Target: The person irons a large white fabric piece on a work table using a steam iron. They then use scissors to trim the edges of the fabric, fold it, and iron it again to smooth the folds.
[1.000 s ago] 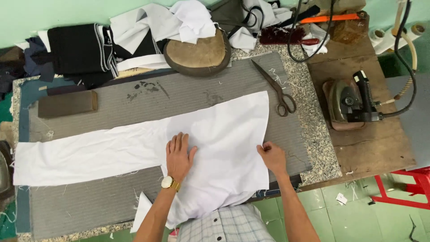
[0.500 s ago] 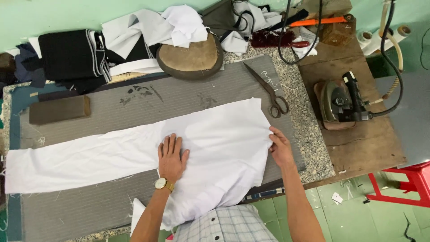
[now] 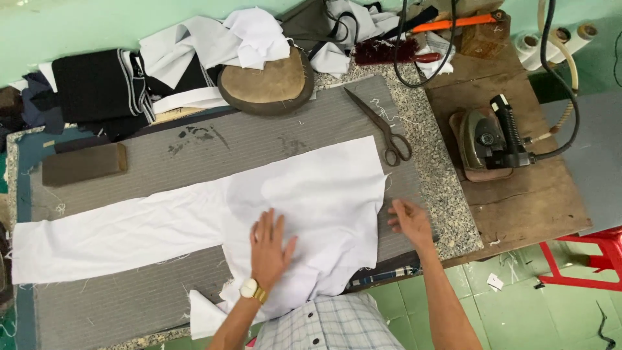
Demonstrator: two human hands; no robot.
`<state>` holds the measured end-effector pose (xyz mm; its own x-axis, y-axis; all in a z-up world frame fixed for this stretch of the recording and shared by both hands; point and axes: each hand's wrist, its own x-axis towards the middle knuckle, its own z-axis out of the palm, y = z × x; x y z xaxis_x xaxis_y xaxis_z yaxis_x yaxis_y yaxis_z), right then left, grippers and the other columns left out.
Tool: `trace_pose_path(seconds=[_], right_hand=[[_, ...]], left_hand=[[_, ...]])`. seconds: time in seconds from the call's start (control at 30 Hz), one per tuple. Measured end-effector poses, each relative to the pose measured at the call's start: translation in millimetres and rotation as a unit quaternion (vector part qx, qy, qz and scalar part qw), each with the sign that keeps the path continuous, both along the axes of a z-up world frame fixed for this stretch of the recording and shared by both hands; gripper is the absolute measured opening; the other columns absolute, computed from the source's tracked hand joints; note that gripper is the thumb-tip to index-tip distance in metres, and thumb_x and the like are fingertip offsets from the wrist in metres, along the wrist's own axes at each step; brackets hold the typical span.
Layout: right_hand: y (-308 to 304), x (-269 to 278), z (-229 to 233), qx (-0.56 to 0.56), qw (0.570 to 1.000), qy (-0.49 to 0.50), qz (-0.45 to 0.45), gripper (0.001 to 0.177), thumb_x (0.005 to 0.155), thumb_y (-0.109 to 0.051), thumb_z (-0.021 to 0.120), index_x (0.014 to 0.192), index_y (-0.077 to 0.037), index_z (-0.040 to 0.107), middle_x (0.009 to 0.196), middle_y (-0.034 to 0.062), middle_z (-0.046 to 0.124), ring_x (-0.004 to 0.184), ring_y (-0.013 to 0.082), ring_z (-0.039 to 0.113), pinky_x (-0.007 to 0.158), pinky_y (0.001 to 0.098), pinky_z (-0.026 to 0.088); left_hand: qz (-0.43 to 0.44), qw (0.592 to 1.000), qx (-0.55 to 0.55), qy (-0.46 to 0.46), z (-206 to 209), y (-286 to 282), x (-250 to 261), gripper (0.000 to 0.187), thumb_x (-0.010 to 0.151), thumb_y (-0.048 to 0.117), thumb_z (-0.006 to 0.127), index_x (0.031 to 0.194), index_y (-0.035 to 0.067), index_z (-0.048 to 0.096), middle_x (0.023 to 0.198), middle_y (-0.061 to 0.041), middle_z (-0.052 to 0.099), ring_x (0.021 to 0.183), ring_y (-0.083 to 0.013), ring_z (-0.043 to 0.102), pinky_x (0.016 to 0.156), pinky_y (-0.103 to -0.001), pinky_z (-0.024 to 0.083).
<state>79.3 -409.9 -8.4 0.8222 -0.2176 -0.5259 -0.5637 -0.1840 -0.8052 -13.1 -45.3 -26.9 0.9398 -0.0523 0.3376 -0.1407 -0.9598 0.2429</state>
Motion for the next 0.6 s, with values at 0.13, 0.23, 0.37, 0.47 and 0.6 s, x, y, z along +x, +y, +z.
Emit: trace_pose_path(seconds=[0.13, 0.23, 0.37, 0.47, 0.6], right_hand=[[21.5, -4.6, -0.2, -0.127, 0.984, 0.031, 0.118, 0.045, 0.094, -0.046, 0.065, 0.120, -0.010, 0.068, 0.086, 0.0038, 0.076, 0.065, 0.0122, 0.070, 0.061, 0.0249, 0.055], [28.7, -5.6, -19.0, -0.222, 0.963, 0.022, 0.154, 0.038, 0.090, -0.051, 0.068, 0.099, -0.015, 0.074, 0.082, -0.0005, 0.077, 0.073, 0.0149, 0.072, 0.072, 0.0314, 0.053], [21.5, -9.0, -29.2, -0.239, 0.964, 0.004, 0.113, 0.022, 0.087, -0.028, 0.068, 0.101, -0.011, 0.068, 0.086, 0.0021, 0.075, 0.083, 0.0209, 0.070, 0.079, 0.0362, 0.053], [25.7, -8.5, -9.4, -0.315, 0.944, 0.035, 0.094, 0.039, 0.090, -0.033, 0.071, 0.120, -0.015, 0.055, 0.096, 0.0035, 0.071, 0.088, 0.0311, 0.070, 0.080, 0.0493, 0.053], [31.4, -1.0, -19.5, -0.352, 0.903, -0.232, 0.087, 0.045, 0.091, -0.020, 0.074, 0.129, -0.002, 0.058, 0.109, 0.0143, 0.059, 0.093, 0.0311, 0.060, 0.072, 0.0501, 0.053]], left_hand=[[-0.182, 0.979, -0.052, 0.071, 3.2, -58.4, -39.9, 0.060, 0.103, 0.053, 0.048, 0.138, 0.005, 0.055, 0.157, -0.020, 0.044, 0.143, -0.0398, 0.043, 0.114, -0.059, 0.032], [-0.247, 0.963, -0.076, 0.071, 4.9, -68.6, -48.1, 0.049, 0.104, 0.044, 0.054, 0.132, 0.004, 0.056, 0.151, -0.021, 0.047, 0.137, -0.0412, 0.045, 0.108, -0.058, 0.035], [-0.299, 0.938, -0.106, 0.141, 1.8, -56.1, -52.8, 0.051, 0.103, 0.046, 0.057, 0.136, 0.006, 0.057, 0.154, -0.015, 0.048, 0.139, -0.0386, 0.044, 0.110, -0.057, 0.035], [-0.326, 0.920, -0.125, 0.177, 11.8, -41.2, -50.7, 0.055, 0.107, 0.048, 0.044, 0.142, 0.007, 0.056, 0.159, -0.015, 0.044, 0.136, -0.0376, 0.046, 0.107, -0.053, 0.036], [-0.173, 0.977, -0.119, 0.043, 8.2, 23.2, -37.6, 0.043, 0.104, 0.035, 0.056, 0.136, 0.006, 0.061, 0.148, -0.017, 0.057, 0.132, -0.0361, 0.057, 0.105, -0.053, 0.044]])
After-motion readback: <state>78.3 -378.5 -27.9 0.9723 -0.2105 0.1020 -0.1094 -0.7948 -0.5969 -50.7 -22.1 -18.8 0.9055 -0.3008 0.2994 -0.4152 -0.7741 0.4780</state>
